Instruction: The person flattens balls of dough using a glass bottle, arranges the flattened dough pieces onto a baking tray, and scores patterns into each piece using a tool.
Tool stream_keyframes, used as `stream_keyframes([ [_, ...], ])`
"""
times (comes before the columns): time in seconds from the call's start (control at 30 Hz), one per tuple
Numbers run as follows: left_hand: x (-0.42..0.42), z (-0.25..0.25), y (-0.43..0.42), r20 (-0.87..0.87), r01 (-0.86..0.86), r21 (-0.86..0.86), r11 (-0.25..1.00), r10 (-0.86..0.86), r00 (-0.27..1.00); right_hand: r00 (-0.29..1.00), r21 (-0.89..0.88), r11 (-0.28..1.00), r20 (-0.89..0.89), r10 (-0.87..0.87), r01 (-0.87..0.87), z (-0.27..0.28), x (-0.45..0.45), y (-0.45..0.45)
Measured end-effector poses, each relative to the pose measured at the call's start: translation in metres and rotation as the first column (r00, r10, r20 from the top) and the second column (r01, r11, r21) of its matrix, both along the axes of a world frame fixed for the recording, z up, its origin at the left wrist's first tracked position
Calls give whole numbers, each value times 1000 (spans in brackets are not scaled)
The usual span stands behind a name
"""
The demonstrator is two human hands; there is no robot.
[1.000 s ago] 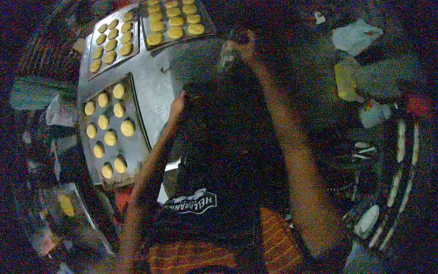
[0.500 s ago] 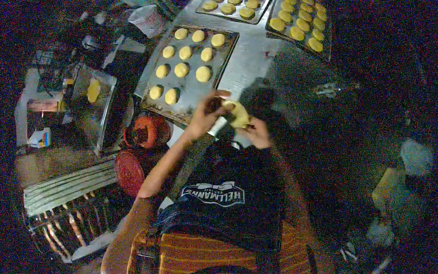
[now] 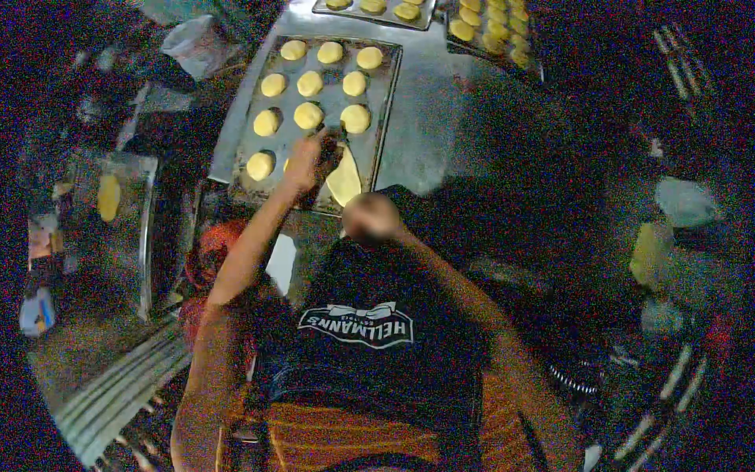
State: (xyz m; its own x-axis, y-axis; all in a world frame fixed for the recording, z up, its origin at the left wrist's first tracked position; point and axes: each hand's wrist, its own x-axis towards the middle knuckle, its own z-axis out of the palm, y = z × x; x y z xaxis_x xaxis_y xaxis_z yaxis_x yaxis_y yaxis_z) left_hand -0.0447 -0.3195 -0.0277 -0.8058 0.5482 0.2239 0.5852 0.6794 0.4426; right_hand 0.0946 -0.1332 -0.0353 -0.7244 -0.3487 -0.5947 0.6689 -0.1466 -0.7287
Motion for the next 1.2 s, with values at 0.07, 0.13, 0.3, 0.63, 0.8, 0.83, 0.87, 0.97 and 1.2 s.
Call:
stream_keyframes([
  [0.07,0,2,3,-320,-101,-104,989,63,945,999,135,991,-38,4,1,1,10,3],
  [0.13,4,14,-7,-287,-165,-22,986,152,946,992,345,939,-114,50,-8,1,25,14],
  [0.3,36,13,-43,-189,-385,2,923,378,906,916,608,783,-375,142,127,16,13,55],
  [0.63,56,-21,-41,-215,-420,-224,880,375,902,576,312,672,-791,-208,671,-24,-77,275],
  [0.8,65,9,-7,128,-439,-92,894,448,885,761,828,237,-560,328,507,53,-123,413],
  [0.83,71,-21,-13,236,-427,56,903,404,884,813,905,-61,-347,468,421,58,-130,431],
  [0.87,76,-43,-23,332,-419,198,886,341,879,766,869,-118,-351,538,481,37,-140,459],
  [0.97,101,63,87,499,-439,168,882,308,810,723,859,419,-486,490,294,50,-173,533],
  [1.2,88,26,249,324,-193,256,947,105,940,553,953,-57,-122,824,296,8,-208,550],
])
